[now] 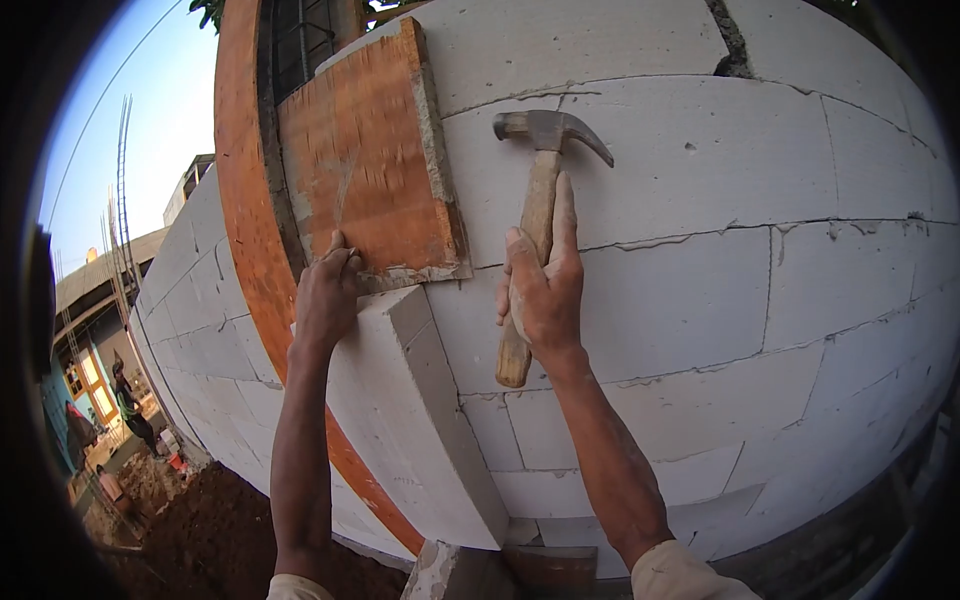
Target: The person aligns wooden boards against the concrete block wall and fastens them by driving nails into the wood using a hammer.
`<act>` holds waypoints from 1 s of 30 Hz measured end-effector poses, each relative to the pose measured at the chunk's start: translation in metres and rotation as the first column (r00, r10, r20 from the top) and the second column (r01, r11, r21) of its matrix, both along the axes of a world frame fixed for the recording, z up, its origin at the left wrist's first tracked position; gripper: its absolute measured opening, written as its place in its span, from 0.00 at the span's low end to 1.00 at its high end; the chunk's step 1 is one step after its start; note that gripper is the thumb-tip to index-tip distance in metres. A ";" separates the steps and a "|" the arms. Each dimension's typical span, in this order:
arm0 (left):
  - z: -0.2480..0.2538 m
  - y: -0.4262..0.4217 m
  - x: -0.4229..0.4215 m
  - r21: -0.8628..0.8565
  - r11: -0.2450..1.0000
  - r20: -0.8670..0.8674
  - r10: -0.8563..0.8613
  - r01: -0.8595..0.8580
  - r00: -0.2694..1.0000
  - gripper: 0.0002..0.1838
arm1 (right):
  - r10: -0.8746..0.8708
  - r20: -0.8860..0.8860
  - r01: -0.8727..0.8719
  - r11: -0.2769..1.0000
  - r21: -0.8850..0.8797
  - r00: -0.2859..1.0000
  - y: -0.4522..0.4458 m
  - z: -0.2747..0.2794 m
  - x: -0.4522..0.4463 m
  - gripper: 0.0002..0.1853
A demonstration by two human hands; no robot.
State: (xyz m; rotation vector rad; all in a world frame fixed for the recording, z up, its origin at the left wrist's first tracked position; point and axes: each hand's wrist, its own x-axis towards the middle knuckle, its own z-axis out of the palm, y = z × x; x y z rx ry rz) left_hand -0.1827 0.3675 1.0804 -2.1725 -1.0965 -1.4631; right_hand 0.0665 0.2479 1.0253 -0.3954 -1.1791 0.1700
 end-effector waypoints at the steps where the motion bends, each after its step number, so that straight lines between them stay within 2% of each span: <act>1: -0.003 0.006 -0.002 -0.002 1.000 0.004 0.007 -0.007 1.000 0.15 | -0.013 -0.103 0.020 0.997 0.074 0.995 0.005 0.000 -0.007 0.43; 3: -0.007 0.012 -0.001 0.182 0.983 0.012 -0.024 0.022 1.000 0.15 | 0.019 -0.064 -0.016 0.999 0.047 0.998 0.014 0.000 -0.021 0.42; 4: -0.005 0.008 0.000 0.179 0.984 0.015 -0.022 0.019 1.000 0.15 | 0.042 -0.031 -0.042 0.999 0.023 0.999 0.016 0.000 -0.023 0.42; 5: -0.002 0.003 0.000 0.072 0.997 0.007 0.001 -0.001 1.000 0.15 | 0.039 0.121 -0.025 0.994 -0.110 0.992 0.016 0.004 -0.022 0.42; 6: 0.001 -0.003 0.000 -0.036 0.999 -0.005 0.024 -0.024 1.000 0.15 | 0.042 0.116 -0.029 0.993 -0.113 0.992 0.011 0.006 -0.017 0.42; 8: -0.002 0.007 -0.002 0.017 1.000 0.005 0.013 -0.013 1.000 0.15 | 0.107 0.152 -0.085 0.986 -0.143 0.983 0.000 0.013 -0.003 0.41; 9: -0.004 0.010 -0.004 0.068 0.998 0.006 -0.001 0.000 1.000 0.15 | 0.073 0.089 -0.067 0.995 -0.068 0.993 0.005 0.012 -0.007 0.42; 10: -0.006 0.013 -0.006 0.067 0.998 0.011 0.004 -0.004 1.000 0.15 | 0.078 0.094 -0.071 0.995 -0.070 0.993 0.010 0.010 -0.014 0.42; 12: -0.007 0.014 -0.005 0.108 0.994 0.024 -0.005 0.002 1.000 0.15 | 0.078 -0.049 -0.072 0.991 0.116 0.996 0.019 0.007 -0.032 0.43; 13: -0.006 0.011 -0.005 0.103 0.995 0.025 -0.003 0.001 1.000 0.15 | 0.027 0.000 -0.027 0.998 -0.059 1.000 0.022 0.006 -0.035 0.44; 14: -0.004 0.006 -0.004 0.073 0.997 0.032 -0.022 0.020 0.999 0.15 | 0.026 -0.003 -0.026 0.998 -0.063 1.000 0.017 0.007 -0.030 0.44; 16: -0.003 0.007 -0.005 0.046 0.998 0.042 -0.042 0.040 0.998 0.14 | 0.118 0.191 -0.077 0.975 -0.210 0.975 0.001 0.012 -0.012 0.44; 18: -0.008 0.020 -0.008 0.174 0.984 0.041 -0.054 0.046 0.998 0.14 | 0.098 0.178 -0.071 0.986 -0.153 0.979 0.012 0.007 -0.012 0.44; 20: -0.009 0.024 -0.009 0.155 0.988 0.046 -0.032 0.025 0.998 0.15 | 0.046 -0.088 -0.042 0.998 0.046 0.995 0.018 0.003 -0.035 0.43; 22: -0.007 0.016 -0.006 0.127 0.992 0.041 -0.014 0.008 0.999 0.15 | 0.034 -0.048 -0.032 0.998 0.059 0.998 0.022 0.001 -0.037 0.44; 24: -0.001 0.007 -0.006 -0.030 1.000 0.021 0.003 -0.002 1.000 0.15 | 0.027 0.237 0.020 0.981 -0.195 0.971 0.014 0.003 -0.021 0.45; 26: -0.001 0.009 -0.007 0.001 1.000 0.026 -0.006 0.006 1.000 0.15 | 0.060 0.240 -0.017 0.984 -0.176 0.969 0.017 0.005 -0.014 0.45; 28: -0.004 0.013 -0.009 0.026 1.000 0.025 -0.010 0.009 1.000 0.14 | -0.017 -0.015 0.018 0.998 0.065 1.000 0.024 0.000 -0.031 0.43; 30: -0.006 0.012 -0.006 0.100 0.995 0.024 0.012 -0.014 1.000 0.14 | -0.027 -0.037 0.030 0.996 0.087 0.999 0.023 -0.003 -0.039 0.43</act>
